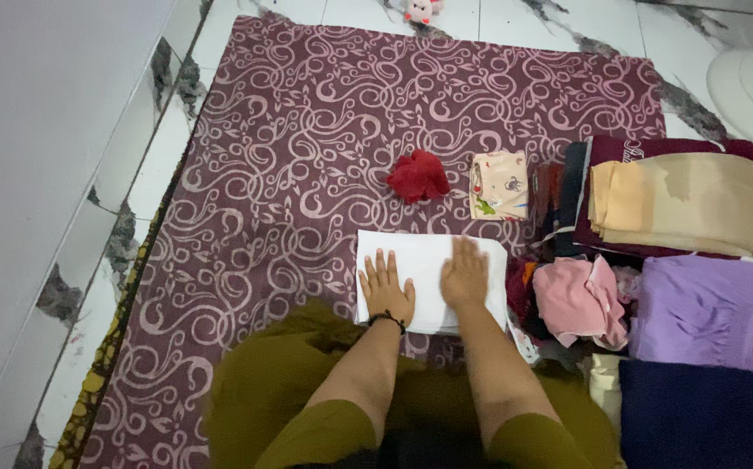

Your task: The person folds a white garment and a small pink item on a patterned mat, smoothing and aligning edges by hand. The folded items are placed into a neat stack alongside other folded clothes.

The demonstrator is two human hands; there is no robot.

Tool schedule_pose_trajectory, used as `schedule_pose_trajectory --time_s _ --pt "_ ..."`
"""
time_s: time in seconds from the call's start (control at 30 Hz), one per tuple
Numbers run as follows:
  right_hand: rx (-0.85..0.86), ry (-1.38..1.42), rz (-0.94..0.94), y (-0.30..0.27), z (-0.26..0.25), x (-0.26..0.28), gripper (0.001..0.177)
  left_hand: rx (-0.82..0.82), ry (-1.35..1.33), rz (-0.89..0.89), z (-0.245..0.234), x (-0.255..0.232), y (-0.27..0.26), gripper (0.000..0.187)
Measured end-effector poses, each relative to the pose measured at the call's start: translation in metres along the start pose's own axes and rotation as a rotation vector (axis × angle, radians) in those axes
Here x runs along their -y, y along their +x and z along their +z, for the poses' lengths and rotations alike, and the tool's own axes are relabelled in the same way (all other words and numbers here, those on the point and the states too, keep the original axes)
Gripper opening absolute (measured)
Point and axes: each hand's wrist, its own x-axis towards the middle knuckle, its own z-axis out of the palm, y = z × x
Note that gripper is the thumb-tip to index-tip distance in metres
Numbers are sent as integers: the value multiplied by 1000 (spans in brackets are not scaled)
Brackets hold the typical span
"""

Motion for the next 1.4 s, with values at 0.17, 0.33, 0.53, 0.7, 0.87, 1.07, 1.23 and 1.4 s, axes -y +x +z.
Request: schedule_pose_trajectory --time_s 0.17,0.33,0.53,0.7,0.87,1.07,1.23,1.4 --pt "-14 123 197 -7 -15 -27 63 16 15 15 -3 0 -2 78" --pt "-30 -74 214 -20 -30 -8 66 33 24 -4 -3 0 2 78" --pt "63 -6 160 -45 -30 17 68 -16 -9 5 6 2 -2 77" --pt "105 -33 186 -39 -25 16 70 3 0 8 -4 -1 1 79" --pt "97 -72 183 -39 -7 9 70 163 61 -112 -15 -22 9 85" --pt "50 -51 118 -37 6 -4 68 179 160 465 6 -43 18 61" --pt "55 -2 138 -41 4 1 70 181 112 352 19 -28 32 63" --pt "137 -41 161 -36 -10 4 70 141 84 56 -5 -5 59 67"
